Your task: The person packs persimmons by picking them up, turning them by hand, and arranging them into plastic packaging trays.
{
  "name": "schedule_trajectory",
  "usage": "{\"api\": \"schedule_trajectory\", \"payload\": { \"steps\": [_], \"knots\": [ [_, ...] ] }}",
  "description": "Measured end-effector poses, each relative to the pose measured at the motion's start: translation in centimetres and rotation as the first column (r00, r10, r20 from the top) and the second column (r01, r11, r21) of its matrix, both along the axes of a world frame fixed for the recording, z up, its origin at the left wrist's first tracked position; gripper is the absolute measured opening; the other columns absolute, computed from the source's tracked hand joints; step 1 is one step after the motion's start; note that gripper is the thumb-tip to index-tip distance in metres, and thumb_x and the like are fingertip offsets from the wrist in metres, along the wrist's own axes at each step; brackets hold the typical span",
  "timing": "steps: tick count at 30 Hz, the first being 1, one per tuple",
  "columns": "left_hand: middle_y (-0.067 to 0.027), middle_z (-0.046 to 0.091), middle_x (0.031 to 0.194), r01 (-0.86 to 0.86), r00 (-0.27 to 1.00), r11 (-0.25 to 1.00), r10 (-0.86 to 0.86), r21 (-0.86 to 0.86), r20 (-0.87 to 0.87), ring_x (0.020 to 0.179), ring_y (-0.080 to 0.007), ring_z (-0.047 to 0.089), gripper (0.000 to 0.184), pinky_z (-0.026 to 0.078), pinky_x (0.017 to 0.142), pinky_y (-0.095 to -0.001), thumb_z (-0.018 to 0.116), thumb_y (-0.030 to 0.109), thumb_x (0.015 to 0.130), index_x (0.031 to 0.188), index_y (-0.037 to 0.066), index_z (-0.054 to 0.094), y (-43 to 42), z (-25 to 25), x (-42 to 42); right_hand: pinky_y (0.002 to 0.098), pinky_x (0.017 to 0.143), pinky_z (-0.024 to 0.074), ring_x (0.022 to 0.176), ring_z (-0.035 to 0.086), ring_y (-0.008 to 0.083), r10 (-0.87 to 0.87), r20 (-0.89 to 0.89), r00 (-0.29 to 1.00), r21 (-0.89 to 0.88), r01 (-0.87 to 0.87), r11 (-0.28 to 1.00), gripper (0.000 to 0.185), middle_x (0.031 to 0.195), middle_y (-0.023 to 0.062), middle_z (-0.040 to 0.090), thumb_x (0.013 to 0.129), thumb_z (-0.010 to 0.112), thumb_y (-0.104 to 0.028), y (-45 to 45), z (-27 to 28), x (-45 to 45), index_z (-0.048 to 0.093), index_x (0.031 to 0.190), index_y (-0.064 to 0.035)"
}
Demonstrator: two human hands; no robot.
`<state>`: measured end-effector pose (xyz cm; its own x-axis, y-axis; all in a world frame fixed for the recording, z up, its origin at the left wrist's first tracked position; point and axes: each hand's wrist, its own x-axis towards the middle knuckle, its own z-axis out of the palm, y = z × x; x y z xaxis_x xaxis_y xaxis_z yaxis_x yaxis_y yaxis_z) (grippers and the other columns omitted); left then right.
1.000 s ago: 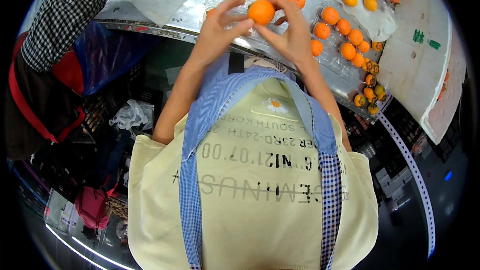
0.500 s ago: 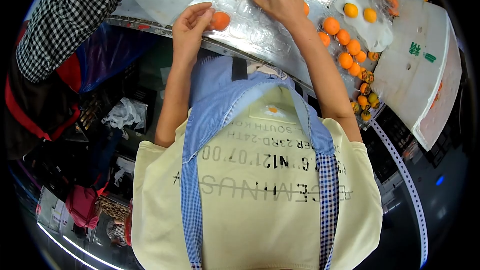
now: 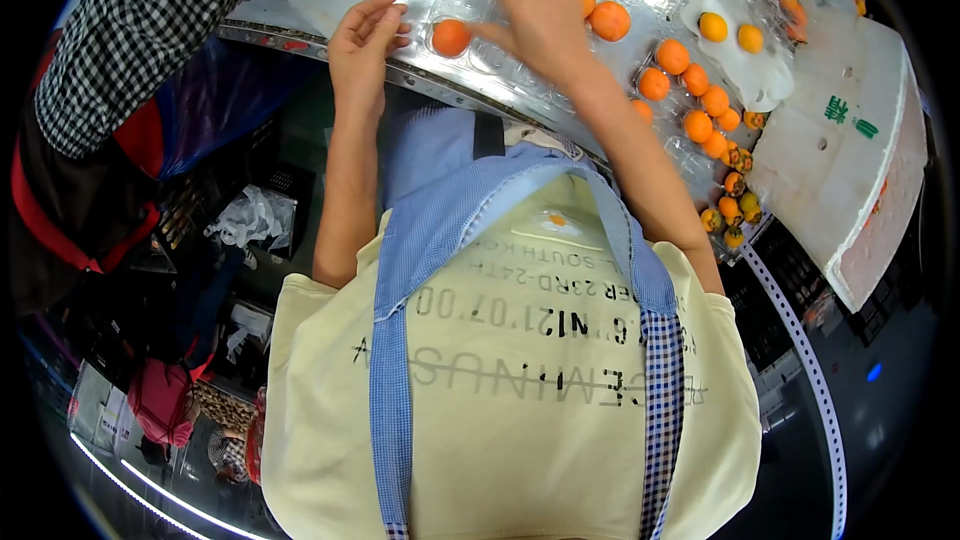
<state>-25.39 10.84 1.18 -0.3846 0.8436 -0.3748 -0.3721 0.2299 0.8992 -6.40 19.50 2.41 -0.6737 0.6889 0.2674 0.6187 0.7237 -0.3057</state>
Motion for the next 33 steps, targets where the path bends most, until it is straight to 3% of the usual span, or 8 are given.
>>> {"api": "schedule_trajectory", "payload": {
  "steps": [4, 13, 16, 18, 19, 23, 29, 33],
  "knots": [
    [-0.0087, 0.065, 0.095, 0.009, 1.0, 1.0, -0.009, 0.002, 0.029, 0.078, -0.0116, 0.061, 0.023, 0.049, 0.067, -0.0226, 0.062, 0.009, 0.086, 0.107, 0.0, 0.06, -0.2, 0.0, -0.4, 0.0362, 0.071, 0.0356, 0.084, 0.052, 0.0219, 0.045, 0.065, 0.997, 0.003, -0.045, 0.999, 0.04, 0.081, 0.0044, 0.059, 0.059, 0.078, -0.037, -2.7, -1.8, -2.0, 0.062, 0.081, -0.0076],
    [-0.008, 0.065, 0.096, 0.058, 0.998, 0.998, -0.058, -0.015, 0.037, 0.079, -0.0117, 0.06, 0.024, 0.049, 0.069, -0.0228, 0.062, 0.01, 0.087, 0.109, 0.0, 0.059, -0.5, -0.1, 0.5, 0.038, 0.079, 0.0397, 0.09, 0.055, 0.0257, 0.001, -0.184, 0.983, -0.144, -0.028, 0.989, 0.04, 0.089, 0.009, 0.061, 0.063, 0.077, -0.028, -3.1, -1.3, -1.5, 0.063, 0.094, -0.0061],
    [-0.0079, 0.065, 0.097, 0.07, 0.997, 0.997, -0.07, -0.008, 0.03, 0.08, -0.0118, 0.06, 0.024, 0.049, 0.069, -0.0228, 0.062, 0.01, 0.087, 0.109, 0.0, 0.059, -0.5, -0.1, 0.7, 0.036, 0.085, 0.0438, 0.096, 0.057, 0.0245, -0.283, -0.436, 0.855, -0.581, -0.027, 0.813, 0.041, 0.099, 0.0114, 0.062, 0.072, 0.074, -0.025, -3.8, 0.2, -0.2, 0.061, 0.105, -0.0032],
    [-0.0079, 0.064, 0.097, 0.084, 0.996, 0.996, -0.084, -0.019, 0.012, 0.08, -0.0118, 0.06, 0.025, 0.049, 0.069, -0.0228, 0.062, 0.011, 0.087, 0.109, -0.001, 0.058, -0.4, 0.0, 0.8, 0.0332, 0.085, 0.046, 0.098, 0.058, 0.0218, -0.561, -0.509, 0.653, -0.834, -0.212, 0.51, 0.042, 0.105, 0.012, 0.062, 0.078, 0.071, -0.024, -4.2, 1.1, 1.0, 0.058, 0.111, -0.0008],
    [-0.0079, 0.064, 0.097, 0.089, 0.996, 0.996, -0.088, -0.026, 0.01, 0.08, -0.0117, 0.06, 0.025, 0.049, 0.069, -0.0228, 0.062, 0.011, 0.087, 0.109, -0.001, 0.058, -0.3, 0.0, 0.9, 0.0317, 0.084, 0.0472, 0.098, 0.059, 0.0204, -0.696, -0.475, 0.538, -0.878, -0.337, 0.339, 0.043, 0.107, 0.0123, 0.062, 0.081, 0.069, -0.023, -4.2, 1.5, 1.8, 0.057, 0.114, 0.0005],
    [-0.008, 0.064, 0.097, 0.13, 0.991, 0.991, -0.131, -0.042, 0.001, 0.08, -0.0117, 0.06, 0.026, 0.049, 0.069, -0.0229, 0.062, 0.011, 0.087, 0.11, 0.0, 0.058, 0.1, 0.2, 1.8, 0.0243, 0.083, 0.0467, 0.095, 0.059, 0.0156, -0.789, -0.457, 0.411, -0.861, -0.426, 0.278, 0.044, 0.106, 0.0107, 0.062, 0.085, 0.065, -0.02, -4.4, 2.3, 5.8, 0.053, 0.12, 0.0033],
    [-0.0085, 0.064, 0.097, 0.187, 0.982, 0.981, -0.188, -0.049, -0.011, 0.08, -0.0119, 0.061, 0.026, 0.049, 0.069, -0.0229, 0.063, 0.011, 0.087, 0.11, 0.0, 0.058, 0.4, 0.4, 2.5, 0.0331, 0.084, 0.0477, 0.093, 0.06, 0.0231, -0.561, -0.799, 0.219, -0.511, 0.246, 0.824, 0.034, 0.102, 0.0161, 0.063, 0.087, 0.057, -0.019, -2.5, 13.7, 20.5, 0.057, 0.109, 0.0068],
    [-0.0088, 0.064, 0.096, 0.253, 0.967, 0.966, -0.255, -0.059, -0.021, 0.079, -0.0113, 0.06, 0.024, 0.049, 0.068, -0.0227, 0.062, 0.01, 0.087, 0.108, 0.0, 0.059, 1.1, 0.5, 3.2, 0.0381, 0.081, 0.0516, 0.088, 0.063, 0.0298, -0.354, -0.848, 0.394, 0.18, 0.843, 0.507, 0.033, 0.095, 0.0211, 0.064, 0.087, 0.057, -0.021, -2.8, 24.5, 32.1, 0.061, 0.098, 0.0103]
  ]
}}
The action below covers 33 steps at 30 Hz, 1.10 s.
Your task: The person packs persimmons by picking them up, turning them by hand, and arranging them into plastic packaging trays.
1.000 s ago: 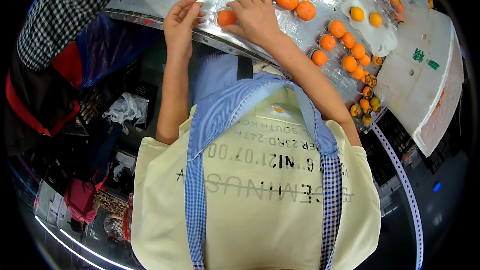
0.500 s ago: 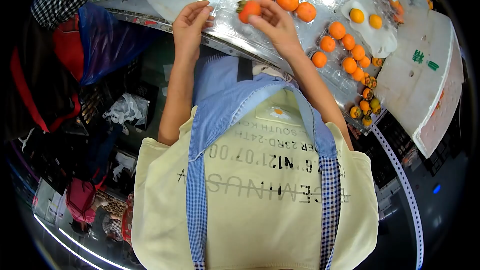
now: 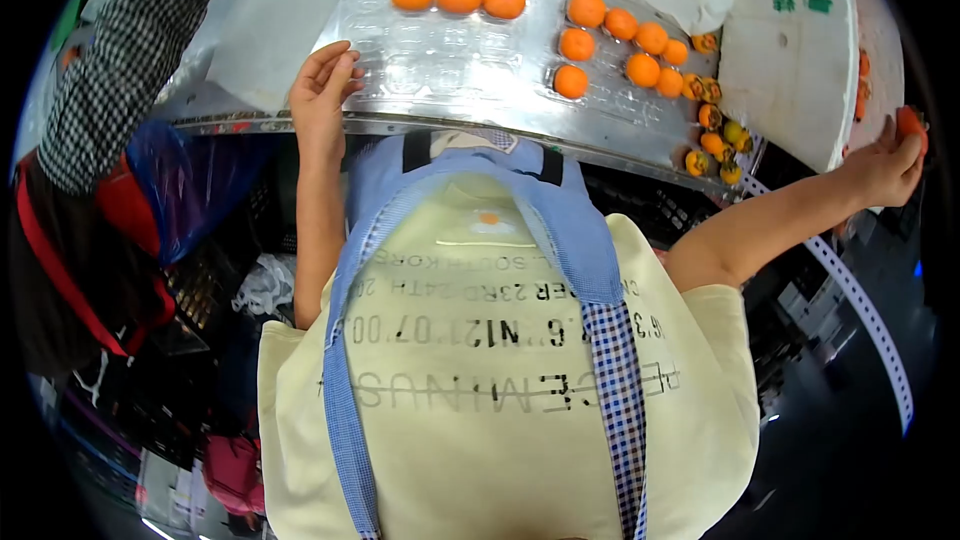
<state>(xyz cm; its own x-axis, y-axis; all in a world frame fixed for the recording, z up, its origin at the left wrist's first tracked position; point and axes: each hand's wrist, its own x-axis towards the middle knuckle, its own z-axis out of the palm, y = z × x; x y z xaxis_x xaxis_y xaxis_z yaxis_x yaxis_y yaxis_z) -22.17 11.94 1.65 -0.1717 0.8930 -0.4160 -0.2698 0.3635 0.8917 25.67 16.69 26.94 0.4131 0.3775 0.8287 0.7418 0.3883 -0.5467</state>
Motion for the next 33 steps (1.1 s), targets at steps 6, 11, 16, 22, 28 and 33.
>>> {"api": "schedule_trajectory", "payload": {
  "steps": [6, 11, 16, 22, 28, 33],
  "knots": [
    [-0.0077, 0.064, 0.095, 0.131, 0.991, 0.991, -0.131, 0.007, -0.028, 0.079, -0.0109, 0.06, 0.024, 0.049, 0.069, -0.0225, 0.062, 0.011, 0.087, 0.109, 0.001, 0.059, 1.4, 1.0, 2.0, 0.0324, 0.08, 0.049, 0.084, 0.064, 0.0252, -0.693, 0.495, 0.524, 0.074, 0.769, 0.635, 0.044, 0.093, 0.0167, 0.068, 0.072, 0.076, -0.032, -1.6, 0.9, 12.8, 0.066, 0.095, 0.0045],
    [-0.0089, 0.065, 0.094, 0.202, 0.977, 0.979, -0.202, -0.009, -0.061, 0.078, -0.0111, 0.059, 0.024, 0.048, 0.068, -0.0231, 0.062, 0.011, 0.087, 0.108, -0.001, 0.06, 1.9, 1.6, 3.8, 0.0272, 0.072, 0.0481, 0.084, 0.063, 0.0136, -0.094, 0.361, 0.928, -0.472, 0.268, 0.84, 0.021, 0.091, 0.0033, 0.069, 0.081, 0.069, -0.023, -4.1, -10.8, 0.8, 0.069, 0.097, -0.0104],
    [-0.008, 0.065, 0.094, 0.329, 0.941, 0.944, -0.331, -0.03, -0.068, 0.078, -0.0108, 0.059, 0.023, 0.047, 0.067, -0.0225, 0.062, 0.01, 0.086, 0.107, 0.001, 0.061, 2.6, 1.7, 6.4, 0.0361, 0.076, 0.0475, 0.086, 0.06, 0.0274, 0.086, 0.289, 0.954, -0.834, 0.206, 0.512, 0.033, 0.094, 0.0094, 0.066, 0.072, 0.074, -0.027, -6.2, -20.8, -2.6, 0.067, 0.099, -0.0084],
    [-0.0061, 0.065, 0.093, 0.506, 0.861, 0.862, -0.506, -0.017, -0.058, 0.078, -0.0098, 0.059, 0.02, 0.047, 0.067, -0.0223, 0.062, 0.01, 0.086, 0.105, 0.002, 0.061, 3.2, 2.4, 11.6, 0.038, 0.079, 0.0415, 0.096, 0.055, 0.0242, 0.378, 0.456, 0.805, -0.859, 0.288, 0.424, 0.048, 0.103, 0.0037, 0.06, 0.066, 0.076, -0.024, -6.5, -21.9, -3.5, 0.062, 0.111, -0.0142],
    [-0.0042, 0.065, 0.091, 0.647, 0.757, 0.761, -0.648, -0.047, -0.084, 0.079, -0.0095, 0.058, 0.018, 0.047, 0.069, -0.0233, 0.06, 0.01, 0.086, 0.103, 0.003, 0.062, 3.2, 3.5, 16.4, 0.039, 0.079, 0.0405, 0.097, 0.055, 0.0232, 0.468, 0.392, 0.792, -0.914, 0.276, 0.299, 0.051, 0.099, 0.0029, 0.058, 0.067, 0.075, -0.02, -5.3, -22.0, -2.4, 0.059, 0.115, -0.0155],
    [-0.0035, 0.064, 0.09, 0.699, 0.701, 0.708, -0.707, -0.106, -0.096, 0.078, -0.0096, 0.057, 0.019, 0.046, 0.07, -0.0237, 0.059, 0.013, 0.088, 0.104, 0.003, 0.062, 3.0, 3.6, 17.4, 0.0384, 0.081, 0.0445, 0.098, 0.057, 0.0226, 0.386, 0.105, 0.916, -0.936, -0.04, 0.35, 0.047, 0.105, 0.007, 0.058, 0.073, 0.073, -0.019, -5.3, -21.5, -0.1, 0.058, 0.117, -0.01]
  ]
}}
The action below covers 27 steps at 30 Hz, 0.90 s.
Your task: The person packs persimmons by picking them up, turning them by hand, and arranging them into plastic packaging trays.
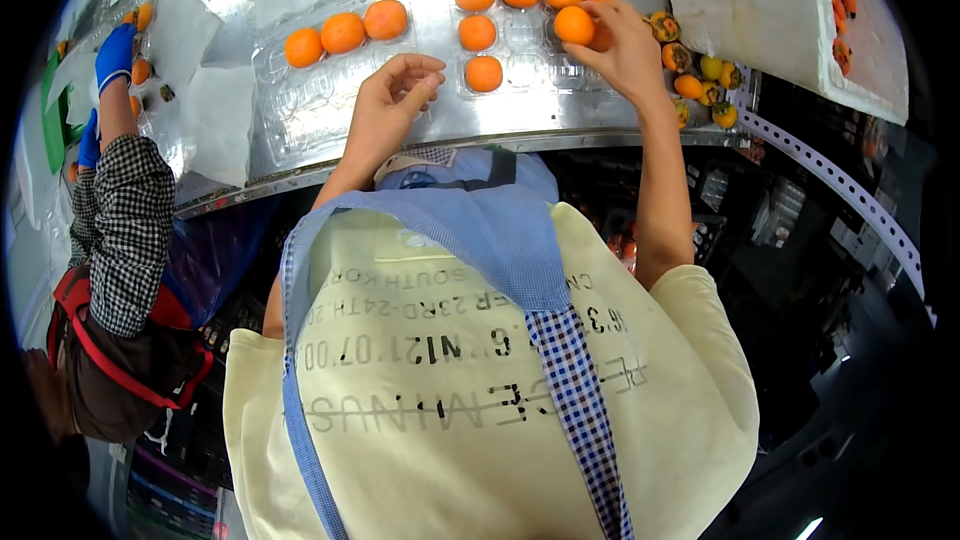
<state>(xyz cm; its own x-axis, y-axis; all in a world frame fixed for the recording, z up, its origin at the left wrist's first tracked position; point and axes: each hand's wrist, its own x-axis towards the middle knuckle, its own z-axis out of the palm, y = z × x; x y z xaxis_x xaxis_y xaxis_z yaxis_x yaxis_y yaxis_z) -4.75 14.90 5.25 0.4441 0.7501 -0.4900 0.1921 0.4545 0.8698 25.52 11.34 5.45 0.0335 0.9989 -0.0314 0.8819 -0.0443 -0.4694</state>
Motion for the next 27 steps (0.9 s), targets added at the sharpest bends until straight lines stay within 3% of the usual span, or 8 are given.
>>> {"api": "schedule_trajectory", "payload": {
  "steps": [2, 4, 7, 11, 15, 17, 26, 27],
  "knots": [
    [-0.0032, 0.064, 0.091, 0.007, 1.0, 1.0, -0.008, -0.025, -0.001, 0.079, -0.0082, 0.057, 0.019, 0.046, 0.07, -0.0226, 0.06, 0.012, 0.089, 0.105, 0.003, 0.061, 0.2, 0.3, 0.0, 0.0383, 0.086, 0.0457, 0.101, 0.057, 0.0227, -0.151, -0.465, 0.873, -0.074, 0.132, 0.989, 0.046, 0.111, 0.0096, 0.058, 0.077, 0.071, -0.021, -0.5, 0.8, -0.2, 0.056, 0.118, -0.0049],
    [-0.0033, 0.064, 0.091, 0.007, 1.0, 1.0, -0.007, -0.026, 0.004, 0.079, -0.0084, 0.056, 0.019, 0.045, 0.071, -0.0228, 0.06, 0.012, 0.088, 0.105, 0.002, 0.061, 0.7, 0.7, 0.2, 0.0384, 0.09, 0.046, 0.105, 0.057, 0.0233, -0.331, -0.857, 0.396, -0.267, 0.209, 0.941, 0.046, 0.116, 0.0127, 0.057, 0.082, 0.067, -0.023, -1.0, 1.3, -1.3, 0.053, 0.119, 0.0005],
    [-0.0033, 0.064, 0.092, 0.025, 0.999, 0.999, -0.025, -0.037, 0.021, 0.078, -0.0088, 0.057, 0.02, 0.046, 0.071, -0.023, 0.059, 0.012, 0.089, 0.106, 0.003, 0.06, 2.3, 1.7, 1.0, 0.0395, 0.095, 0.0445, 0.11, 0.055, 0.0256, -0.289, -0.931, -0.223, -0.303, 0.033, 0.952, 0.046, 0.119, 0.0158, 0.056, 0.087, 0.061, -0.021, -0.7, 0.9, -2.8, 0.047, 0.122, 0.0062],
    [-0.0045, 0.062, 0.102, 0.059, 0.998, 0.996, -0.056, -0.06, 0.043, 0.083, -0.0095, 0.056, 0.028, 0.046, 0.074, -0.0236, 0.063, 0.011, 0.086, 0.112, 0.005, 0.057, 4.3, 3.0, 1.2, 0.0396, 0.093, 0.0455, 0.105, 0.058, 0.027, -0.355, -0.844, -0.403, -0.337, -0.117, 0.934, 0.048, 0.117, 0.0178, 0.057, 0.093, 0.051, -0.03, 1.0, 0.9, -6.1, 0.046, 0.123, 0.006],
    [-0.0057, 0.056, 0.117, 0.105, 0.987, 0.976, -0.126, 0.193, 0.101, 0.096, -0.0125, 0.054, 0.049, 0.046, 0.08, -0.026, 0.07, 0.009, 0.078, 0.123, 0.007, 0.051, 5.1, 4.1, 1.6, 0.0352, 0.084, 0.0504, 0.094, 0.063, 0.0248, -0.422, -0.836, -0.351, -0.359, -0.232, 0.904, 0.052, 0.109, 0.0195, 0.061, 0.096, 0.043, -0.039, 2.4, 0.6, -8.5, 0.049, 0.12, 0.006],
    [-0.006, 0.054, 0.123, 0.122, 0.981, 0.946, -0.161, 0.3, 0.108, 0.102, -0.0143, 0.053, 0.059, 0.045, 0.084, -0.0275, 0.073, 0.009, 0.074, 0.128, 0.008, 0.048, 4.9, 3.8, 1.4, 0.033, 0.077, 0.0522, 0.087, 0.064, 0.0233, -0.492, -0.844, -0.214, -0.463, -0.171, 0.869, 0.054, 0.104, 0.0189, 0.063, 0.096, 0.041, -0.043, 2.6, 1.1, -10.6, 0.051, 0.118, 0.0061],
    [-0.0066, 0.057, 0.119, 0.063, 0.988, 0.947, -0.104, 0.314, 0.116, 0.106, -0.0169, 0.053, 0.055, 0.041, 0.095, -0.0321, 0.073, 0.012, 0.074, 0.125, 0.005, 0.052, 3.7, 2.1, 0.5, 0.0315, 0.073, 0.0515, 0.083, 0.064, 0.0216, -0.476, -0.877, 0.064, -0.477, -0.244, 0.844, 0.052, 0.092, 0.0143, 0.065, 0.096, 0.041, -0.042, 2.4, 0.9, -11.7, 0.055, 0.11, 0.0069],
    [-0.0068, 0.057, 0.118, 0.07, 0.99, 0.936, -0.107, 0.346, 0.09, 0.106, -0.0169, 0.054, 0.055, 0.041, 0.095, -0.032, 0.072, 0.011, 0.074, 0.125, 0.005, 0.052, 3.9, 2.0, 0.4, 0.0312, 0.073, 0.0512, 0.081, 0.064, 0.0212, -0.389, -0.894, 0.222, -0.429, -0.174, 0.886, 0.053, 0.089, 0.0139, 0.065, 0.096, 0.04, -0.042, 2.7, 1.3, -12.3, 0.056, 0.109, 0.0069]
  ]
}}
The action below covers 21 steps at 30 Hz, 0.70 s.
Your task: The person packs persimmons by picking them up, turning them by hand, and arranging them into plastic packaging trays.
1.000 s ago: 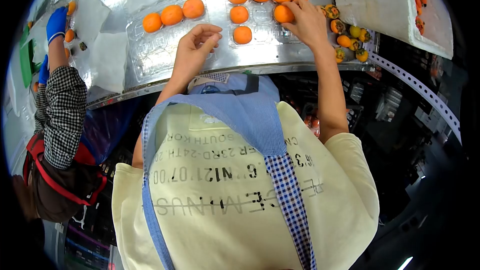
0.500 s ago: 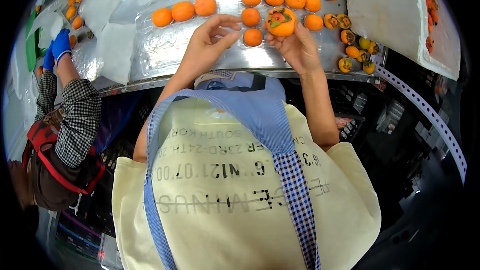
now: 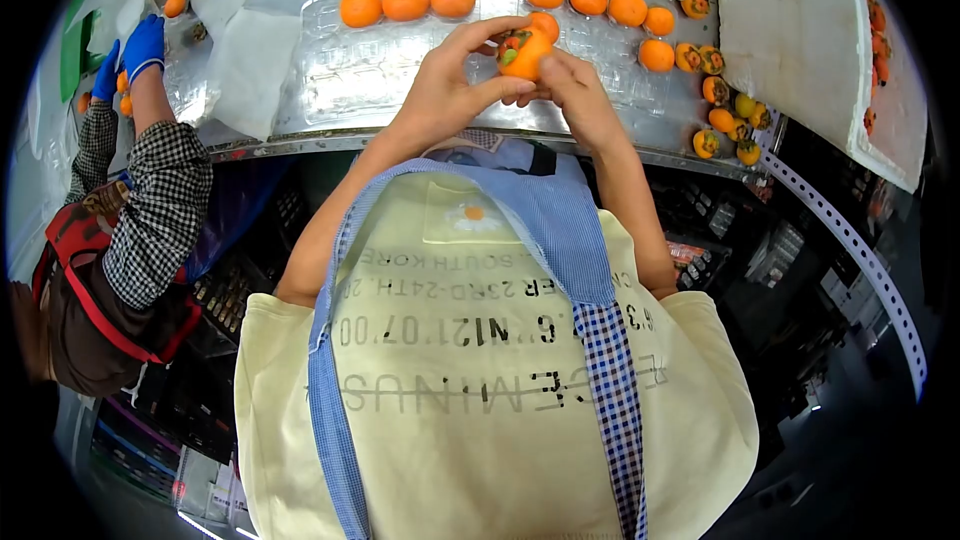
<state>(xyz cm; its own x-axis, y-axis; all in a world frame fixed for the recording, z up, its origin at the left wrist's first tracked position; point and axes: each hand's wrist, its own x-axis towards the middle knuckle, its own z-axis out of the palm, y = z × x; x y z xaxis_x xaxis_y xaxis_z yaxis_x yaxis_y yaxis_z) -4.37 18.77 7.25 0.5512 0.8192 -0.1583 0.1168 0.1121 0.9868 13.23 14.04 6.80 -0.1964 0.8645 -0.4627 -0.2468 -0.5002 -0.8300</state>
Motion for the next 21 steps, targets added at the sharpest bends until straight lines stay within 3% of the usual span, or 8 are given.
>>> {"api": "schedule_trajectory", "payload": {
  "steps": [2, 6, 8, 9, 12, 16, 18, 21],
  "knots": [
    [-0.0066, 0.058, 0.117, -0.008, 1.0, 0.998, 0.009, 0.068, -0.027, 0.105, -0.0174, 0.054, 0.055, 0.041, 0.095, -0.0319, 0.072, 0.012, 0.074, 0.125, 0.005, 0.052, 0.3, 0.0, -0.2, 0.0307, 0.071, 0.0505, 0.077, 0.064, 0.0205, -0.015, 0.339, 0.941, 0.185, -0.051, 0.981, 0.055, 0.084, 0.0129, 0.065, 0.096, 0.038, -0.044, 0.7, 1.2, -1.6, 0.057, 0.106, 0.0069],
    [-0.0082, 0.059, 0.115, -0.04, 0.998, 0.998, 0.042, 0.047, -0.048, 0.104, -0.0174, 0.056, 0.046, 0.042, 0.094, -0.0321, 0.066, 0.018, 0.083, 0.124, 0.003, 0.052, -0.1, 0.0, -0.7, 0.0281, 0.07, 0.0479, 0.072, 0.061, 0.0167, 0.027, 0.199, 0.98, 0.004, -0.028, 1.0, 0.057, 0.079, 0.0111, 0.064, 0.096, 0.035, -0.047, 0.6, 0.8, -1.4, 0.06, 0.1, 0.0033],
    [-0.0098, 0.059, 0.113, -0.12, 0.985, 0.955, 0.149, -0.27, 0.092, 0.102, -0.0178, 0.057, 0.045, 0.043, 0.093, -0.0322, 0.062, 0.027, 0.087, 0.122, 0.0, 0.053, -0.9, 0.1, -0.9, 0.0271, 0.069, 0.0468, 0.072, 0.06, 0.0152, -0.008, 0.182, 0.983, 0.004, 0.007, 1.0, 0.057, 0.078, 0.0103, 0.063, 0.096, 0.033, -0.049, -0.2, 0.7, -0.9, 0.06, 0.096, 0.0011],
    [-0.0106, 0.059, 0.112, -0.136, 0.965, 0.896, 0.216, -0.423, 0.147, 0.102, -0.018, 0.057, 0.046, 0.043, 0.092, -0.0322, 0.06, 0.032, 0.089, 0.121, -0.001, 0.053, -1.3, 0.1, -1.0, 0.0269, 0.069, 0.0466, 0.074, 0.059, 0.0139, -0.039, 0.2, 0.979, 0.056, 0.029, 0.998, 0.042, 0.082, 0.0083, 0.064, 0.094, 0.046, -0.041, -0.8, 0.8, -0.6, 0.06, 0.096, -0.0013],
    [-0.014, 0.059, 0.113, -0.109, 0.946, 0.842, 0.251, -0.529, 0.204, 0.106, -0.0205, 0.057, 0.055, 0.043, 0.095, -0.0346, 0.04, 0.044, 0.097, 0.122, -0.003, 0.049, -2.6, 0.1, -1.5, 0.0266, 0.07, 0.047, 0.076, 0.059, 0.0139, -0.33, 0.474, 0.816, 0.518, 0.044, 0.854, 0.028, 0.088, 0.0065, 0.064, 0.087, 0.06, -0.027, -1.9, 0.8, -2.2, 0.059, 0.102, -0.0023],
    [-0.0138, 0.06, 0.111, -0.013, 0.956, 0.807, 0.184, -0.591, 0.231, 0.104, -0.0207, 0.058, 0.063, 0.044, 0.091, -0.0344, 0.035, 0.053, 0.095, 0.121, -0.003, 0.049, -3.6, 0.6, -1.7, 0.026, 0.074, 0.0464, 0.083, 0.059, 0.0145, -0.35, 0.559, 0.751, 0.642, -0.125, 0.757, 0.033, 0.096, 0.0059, 0.063, 0.08, 0.067, -0.015, -1.8, 1.8, -3.3, 0.058, 0.11, -0.0033],
    [-0.0132, 0.062, 0.108, -0.006, 0.957, 0.79, 0.183, -0.613, 0.225, 0.099, -0.0188, 0.06, 0.063, 0.046, 0.087, -0.0328, 0.033, 0.054, 0.095, 0.116, -0.002, 0.053, -3.8, 1.3, -1.7, 0.0266, 0.078, 0.0459, 0.086, 0.059, 0.0154, -0.259, 0.511, 0.82, 0.55, -0.08, 0.831, 0.036, 0.099, 0.0076, 0.063, 0.083, 0.065, -0.018, -2.5, 1.5, -3.7, 0.057, 0.113, -0.0017],
    [-0.0098, 0.064, 0.095, 0.105, 0.973, 0.74, 0.06, -0.665, 0.221, 0.086, -0.0155, 0.061, 0.061, 0.048, 0.079, -0.0306, 0.032, 0.055, 0.095, 0.105, 0.001, 0.058, -3.2, 0.1, -3.1, 0.0268, 0.08, 0.0457, 0.089, 0.059, 0.0167, -0.243, 0.087, 0.966, 0.23, 0.218, 0.949, 0.039, 0.102, 0.0099, 0.062, 0.085, 0.063, -0.021, -2.9, -0.4, -3.3, 0.056, 0.115, 0.0025]
  ]
}}
